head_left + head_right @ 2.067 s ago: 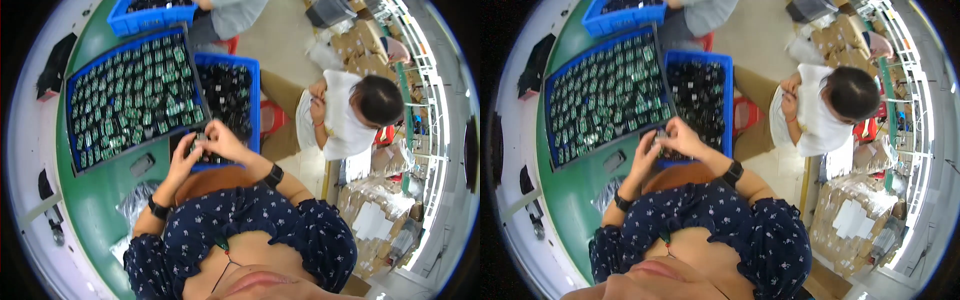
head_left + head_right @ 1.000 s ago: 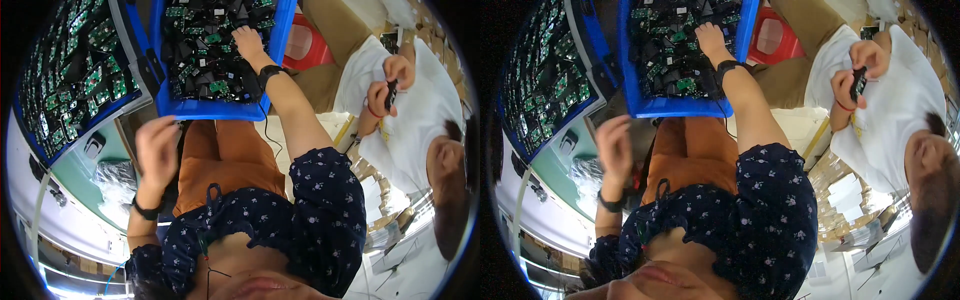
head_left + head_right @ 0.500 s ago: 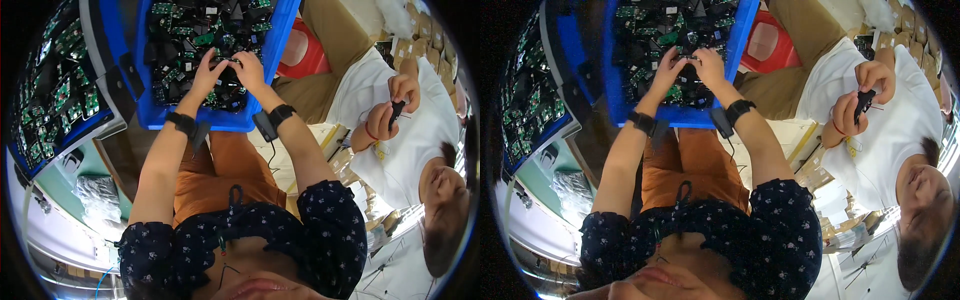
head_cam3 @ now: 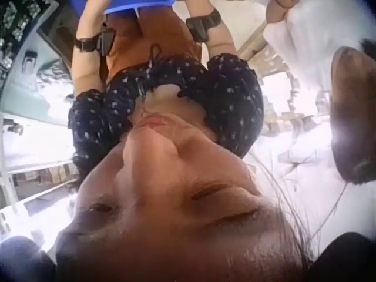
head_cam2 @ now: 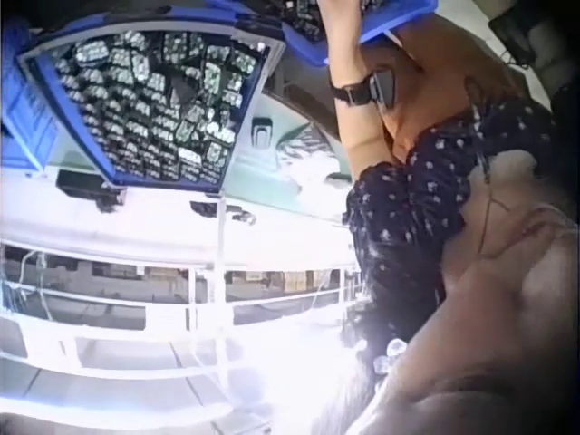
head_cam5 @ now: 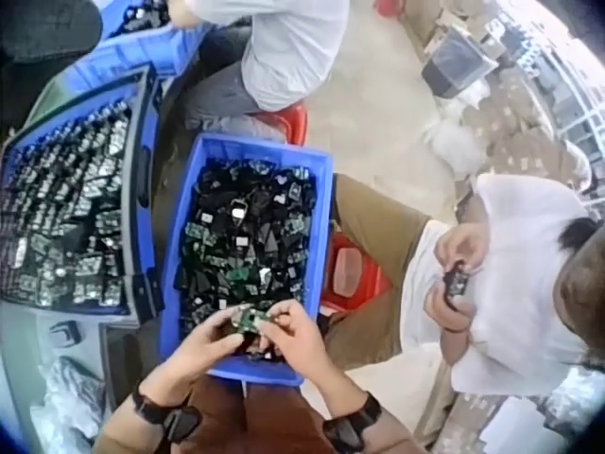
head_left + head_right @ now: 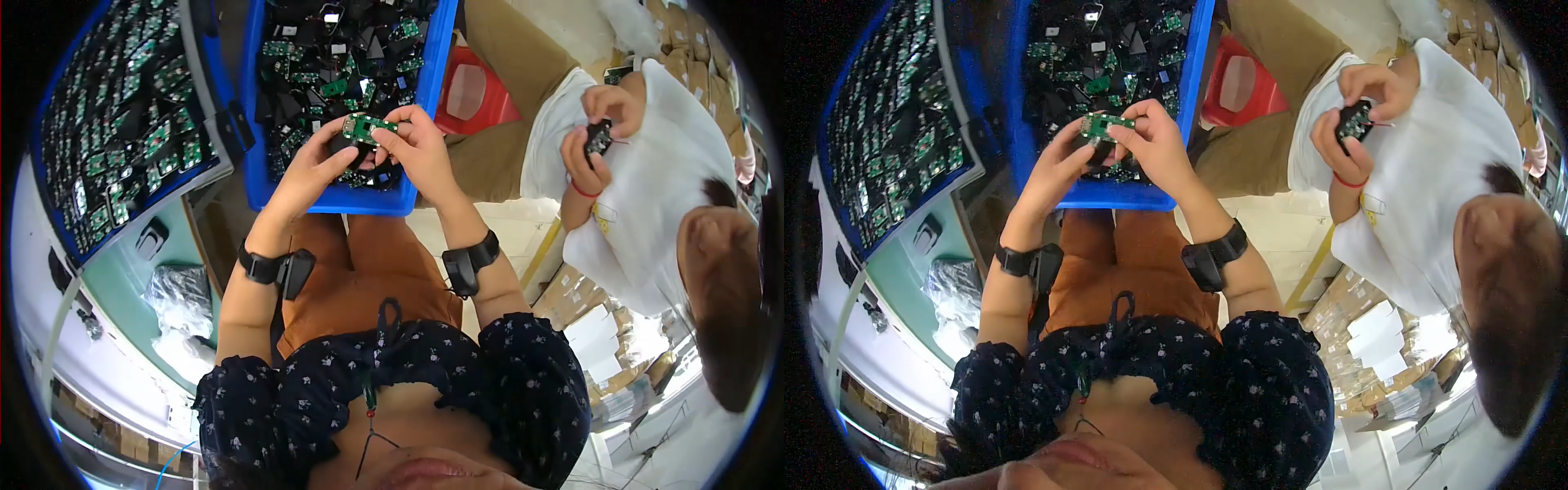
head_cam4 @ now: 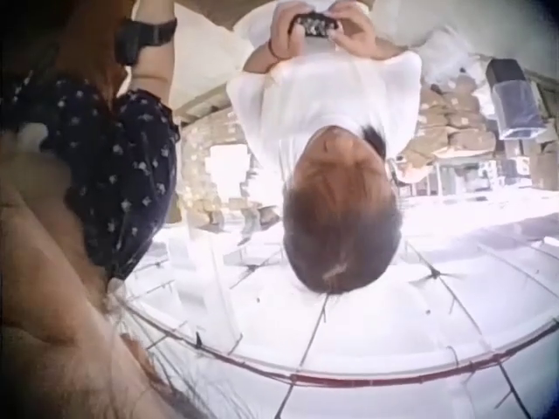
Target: The person picks up a circuit board and a plastic housing from a blue bin, fits the board into the housing, and then places the assembled unit into a black tray.
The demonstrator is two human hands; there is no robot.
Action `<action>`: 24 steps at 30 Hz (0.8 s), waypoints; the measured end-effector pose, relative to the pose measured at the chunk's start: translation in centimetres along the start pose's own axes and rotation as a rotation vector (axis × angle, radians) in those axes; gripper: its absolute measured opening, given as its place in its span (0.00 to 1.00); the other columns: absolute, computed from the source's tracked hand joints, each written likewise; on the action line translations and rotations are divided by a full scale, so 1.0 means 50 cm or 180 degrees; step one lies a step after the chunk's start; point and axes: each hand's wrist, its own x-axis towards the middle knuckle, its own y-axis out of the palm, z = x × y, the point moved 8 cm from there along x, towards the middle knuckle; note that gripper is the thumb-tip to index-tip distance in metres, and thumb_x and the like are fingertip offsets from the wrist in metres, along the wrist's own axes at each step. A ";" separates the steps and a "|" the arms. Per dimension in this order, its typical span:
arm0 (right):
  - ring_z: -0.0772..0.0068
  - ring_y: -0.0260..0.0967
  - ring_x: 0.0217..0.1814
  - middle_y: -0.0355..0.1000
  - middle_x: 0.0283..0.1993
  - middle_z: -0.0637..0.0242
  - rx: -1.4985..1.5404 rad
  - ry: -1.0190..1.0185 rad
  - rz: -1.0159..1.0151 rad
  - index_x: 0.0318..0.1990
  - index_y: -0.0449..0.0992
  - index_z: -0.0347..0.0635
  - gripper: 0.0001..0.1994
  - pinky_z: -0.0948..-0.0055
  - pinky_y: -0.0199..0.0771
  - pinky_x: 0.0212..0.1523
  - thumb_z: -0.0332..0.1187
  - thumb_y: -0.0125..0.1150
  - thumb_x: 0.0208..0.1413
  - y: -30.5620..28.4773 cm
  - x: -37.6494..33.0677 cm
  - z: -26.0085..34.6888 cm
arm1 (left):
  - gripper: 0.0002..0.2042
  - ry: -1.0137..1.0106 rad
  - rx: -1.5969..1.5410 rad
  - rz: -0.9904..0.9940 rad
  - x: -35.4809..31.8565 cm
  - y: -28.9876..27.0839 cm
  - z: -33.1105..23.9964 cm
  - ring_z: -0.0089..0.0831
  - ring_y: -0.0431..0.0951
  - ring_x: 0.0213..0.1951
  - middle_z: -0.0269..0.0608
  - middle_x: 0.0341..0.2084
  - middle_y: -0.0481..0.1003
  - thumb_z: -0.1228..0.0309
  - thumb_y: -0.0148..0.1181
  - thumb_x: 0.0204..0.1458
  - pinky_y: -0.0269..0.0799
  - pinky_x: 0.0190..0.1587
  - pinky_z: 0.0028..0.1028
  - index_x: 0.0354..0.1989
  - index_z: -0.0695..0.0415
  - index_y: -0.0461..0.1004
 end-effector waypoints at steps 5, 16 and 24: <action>0.84 0.66 0.26 0.70 0.28 0.70 -0.0131 -0.0498 -0.0113 0.40 0.67 0.38 0.09 0.85 0.61 0.25 0.30 0.57 0.54 0.045 -0.074 0.126 | 0.20 0.0117 -0.0772 -0.0014 -0.104 0.040 -0.105 0.30 0.72 0.45 0.42 0.46 0.68 0.69 0.45 0.57 0.69 0.48 0.29 0.57 0.64 0.58; 0.81 0.64 0.28 0.66 0.28 0.69 0.0478 -0.0982 -0.0325 0.37 0.68 0.38 0.05 0.82 0.64 0.29 0.28 0.54 0.56 0.152 -0.209 0.275 | 0.19 0.0937 -0.0855 -0.0159 -0.266 0.045 -0.233 0.40 0.68 0.53 0.50 0.50 0.67 0.68 0.43 0.58 0.62 0.56 0.34 0.55 0.67 0.59; 0.79 0.56 0.30 0.66 0.36 0.66 0.2048 -0.0219 0.0683 0.35 0.67 0.41 0.06 0.81 0.58 0.30 0.33 0.50 0.59 0.275 -0.247 0.236 | 0.20 0.1129 -0.1200 0.0700 -0.362 0.076 -0.305 0.44 0.64 0.57 0.55 0.54 0.63 0.68 0.43 0.58 0.58 0.61 0.37 0.56 0.67 0.57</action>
